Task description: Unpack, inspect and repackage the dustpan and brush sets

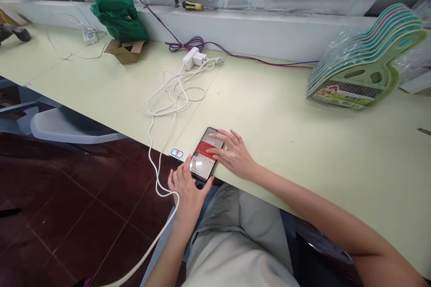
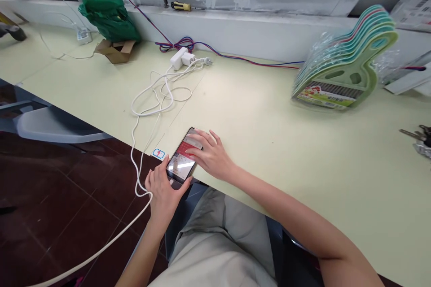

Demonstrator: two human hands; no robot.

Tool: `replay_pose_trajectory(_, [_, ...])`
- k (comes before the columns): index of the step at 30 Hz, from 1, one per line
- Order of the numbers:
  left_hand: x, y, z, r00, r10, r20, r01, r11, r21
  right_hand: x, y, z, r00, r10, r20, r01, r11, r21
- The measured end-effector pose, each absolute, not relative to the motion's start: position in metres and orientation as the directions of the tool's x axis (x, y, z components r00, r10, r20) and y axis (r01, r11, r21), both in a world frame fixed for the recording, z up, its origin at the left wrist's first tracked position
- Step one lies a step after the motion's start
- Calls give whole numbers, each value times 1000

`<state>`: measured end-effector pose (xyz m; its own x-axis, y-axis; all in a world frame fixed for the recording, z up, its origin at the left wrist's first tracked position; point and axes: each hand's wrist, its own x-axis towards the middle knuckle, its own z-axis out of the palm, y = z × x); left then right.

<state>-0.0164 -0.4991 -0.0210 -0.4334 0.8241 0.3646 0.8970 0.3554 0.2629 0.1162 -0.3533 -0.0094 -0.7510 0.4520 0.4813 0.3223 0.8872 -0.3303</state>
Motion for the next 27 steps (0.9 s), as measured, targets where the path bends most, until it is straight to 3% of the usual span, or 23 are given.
replay_pose_trajectory(5, [-16,-499,-22,-428,821,377,901,357,246,123,-348,-13,-723,525,450,381,846,-374])
replay_pose_trajectory(16, [-17,-498,-26,-439,814,380,894,351,280,119,-348,-12,-787,450,421,324,883,-339])
replay_pose_trajectory(19, [-17,-498,-26,-433,820,375,897,349,272,121,-346,-12,-698,521,492,291,834,-470])
replay_pose_trajectory(22, [-17,-498,-25,-428,824,371,899,348,266,124,-342,-12,-482,678,556,231,710,-665])
replay_pose_trajectory(27, [-17,-498,-24,-433,819,377,897,349,272,128,-333,-13,-249,845,472,136,514,-847])
